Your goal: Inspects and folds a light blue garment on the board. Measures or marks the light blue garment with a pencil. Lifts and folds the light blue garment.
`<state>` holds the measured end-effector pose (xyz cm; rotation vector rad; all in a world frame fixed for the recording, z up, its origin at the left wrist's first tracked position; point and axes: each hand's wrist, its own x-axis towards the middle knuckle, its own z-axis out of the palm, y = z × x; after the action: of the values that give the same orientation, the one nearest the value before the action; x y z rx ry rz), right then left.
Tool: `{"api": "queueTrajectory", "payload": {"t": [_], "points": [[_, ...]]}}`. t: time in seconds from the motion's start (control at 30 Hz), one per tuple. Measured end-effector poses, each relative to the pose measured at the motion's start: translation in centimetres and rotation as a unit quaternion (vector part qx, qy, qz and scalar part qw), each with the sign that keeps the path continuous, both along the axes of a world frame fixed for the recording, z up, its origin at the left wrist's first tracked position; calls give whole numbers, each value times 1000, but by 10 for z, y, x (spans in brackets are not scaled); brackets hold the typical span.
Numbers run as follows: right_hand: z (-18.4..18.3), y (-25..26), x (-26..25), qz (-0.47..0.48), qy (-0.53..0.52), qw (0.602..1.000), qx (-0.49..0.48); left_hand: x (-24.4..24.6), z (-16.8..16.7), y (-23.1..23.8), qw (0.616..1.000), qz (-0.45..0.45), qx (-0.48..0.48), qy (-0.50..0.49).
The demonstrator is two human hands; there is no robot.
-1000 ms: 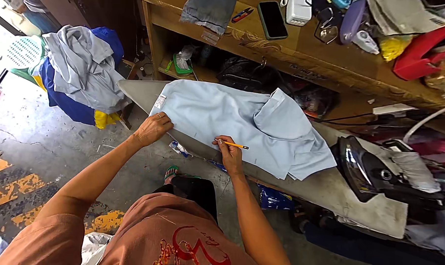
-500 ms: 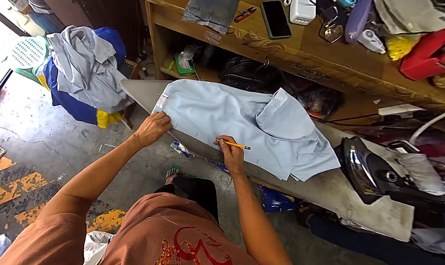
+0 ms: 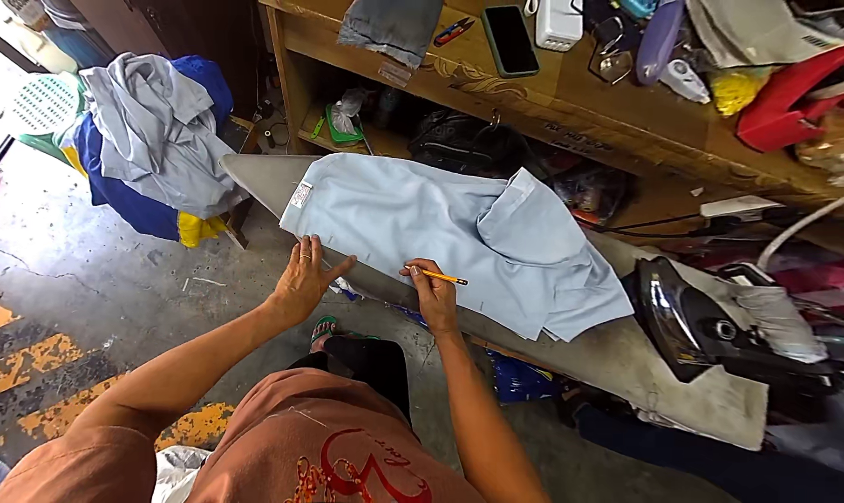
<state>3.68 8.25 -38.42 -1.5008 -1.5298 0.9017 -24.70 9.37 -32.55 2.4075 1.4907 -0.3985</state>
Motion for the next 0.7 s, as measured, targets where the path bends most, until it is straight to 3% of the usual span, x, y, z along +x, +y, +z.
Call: {"api": "queueTrajectory", "payload": {"t": [0.3,0.53,0.7], "points": [[7,1,-2,3,30,999,-22,31,14,5,992,43,-85,84],[46,25,-36,49,42,998,-19,34,16,6,991,45,-88,88],[15,40,-61,59,39,998,-3,33,15,6,992,47,-86,80]]}}
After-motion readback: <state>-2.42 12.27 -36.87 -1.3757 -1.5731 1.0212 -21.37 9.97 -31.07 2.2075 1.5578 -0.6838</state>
